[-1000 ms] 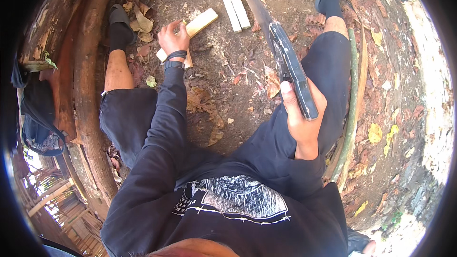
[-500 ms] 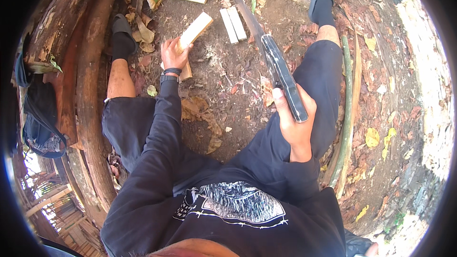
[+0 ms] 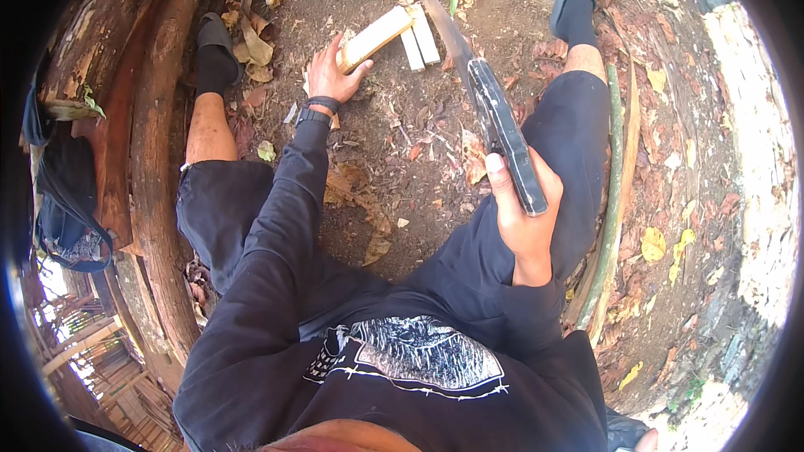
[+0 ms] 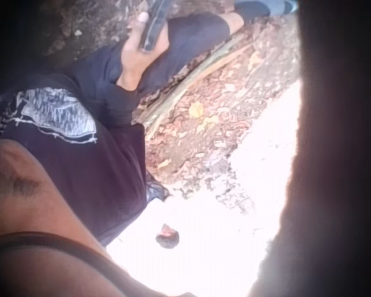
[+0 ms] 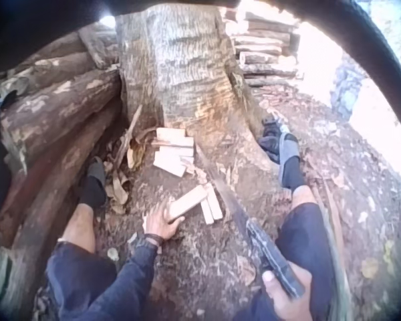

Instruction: The person sits on the ground and uses a hand saw to cut small rectangular pieces of light-colored wood. They hold the wood with one hand and saw with the other, producing small cut segments that accumulate on the ground.

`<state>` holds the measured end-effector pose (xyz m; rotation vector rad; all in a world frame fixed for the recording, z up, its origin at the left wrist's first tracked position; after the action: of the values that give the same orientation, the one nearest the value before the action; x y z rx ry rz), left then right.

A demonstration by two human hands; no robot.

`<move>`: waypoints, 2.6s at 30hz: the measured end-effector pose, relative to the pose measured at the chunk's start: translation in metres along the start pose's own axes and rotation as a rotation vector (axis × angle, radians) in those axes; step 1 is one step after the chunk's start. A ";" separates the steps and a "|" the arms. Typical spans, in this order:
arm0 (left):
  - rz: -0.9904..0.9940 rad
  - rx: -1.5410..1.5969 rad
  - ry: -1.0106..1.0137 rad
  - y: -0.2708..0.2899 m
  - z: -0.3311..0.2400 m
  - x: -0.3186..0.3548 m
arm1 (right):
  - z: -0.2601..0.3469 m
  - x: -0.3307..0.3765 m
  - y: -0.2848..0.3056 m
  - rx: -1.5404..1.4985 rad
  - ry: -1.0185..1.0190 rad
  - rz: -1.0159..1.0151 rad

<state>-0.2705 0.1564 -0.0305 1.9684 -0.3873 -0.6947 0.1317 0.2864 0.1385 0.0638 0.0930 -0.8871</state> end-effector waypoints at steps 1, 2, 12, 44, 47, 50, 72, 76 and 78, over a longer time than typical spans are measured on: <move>0.026 -0.013 0.014 -0.001 0.000 -0.003 | -0.001 0.002 0.000 0.010 -0.003 0.000; 0.048 -0.031 0.029 -0.003 0.002 -0.008 | -0.003 0.001 0.000 0.014 -0.003 0.003; 0.007 0.033 0.019 -0.008 0.011 -0.009 | -0.001 -0.001 -0.007 0.008 -0.009 0.025; 0.345 -0.171 -0.026 -0.001 0.007 -0.023 | -0.010 0.004 -0.013 0.035 -0.033 0.063; 0.262 -0.099 0.000 0.022 -0.009 -0.036 | -0.012 0.006 -0.011 0.058 -0.016 0.070; 0.234 -0.110 0.011 0.010 0.003 -0.027 | -0.007 0.006 -0.017 0.010 -0.032 0.065; 0.365 -0.149 0.003 -0.012 -0.002 -0.028 | -0.020 0.021 -0.058 0.019 -0.013 0.124; 0.369 -0.129 0.008 -0.007 -0.007 -0.029 | -0.028 0.026 -0.073 0.059 0.005 0.128; 0.356 -0.108 -0.008 -0.006 -0.005 -0.028 | -0.033 0.023 -0.082 0.072 0.045 0.175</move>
<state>-0.2899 0.1776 -0.0254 1.7350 -0.6715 -0.4829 0.0811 0.2203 0.1013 0.1567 0.0961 -0.7146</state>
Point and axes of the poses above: each hand's wrist, its own x-axis away from the middle knuckle, its own y-axis out of the back of the hand, z = x × y, the point moved 8 cm from there along -x, towards the middle knuckle, and after that the axes turned 5 degrees about y, right-handed, at the moved point
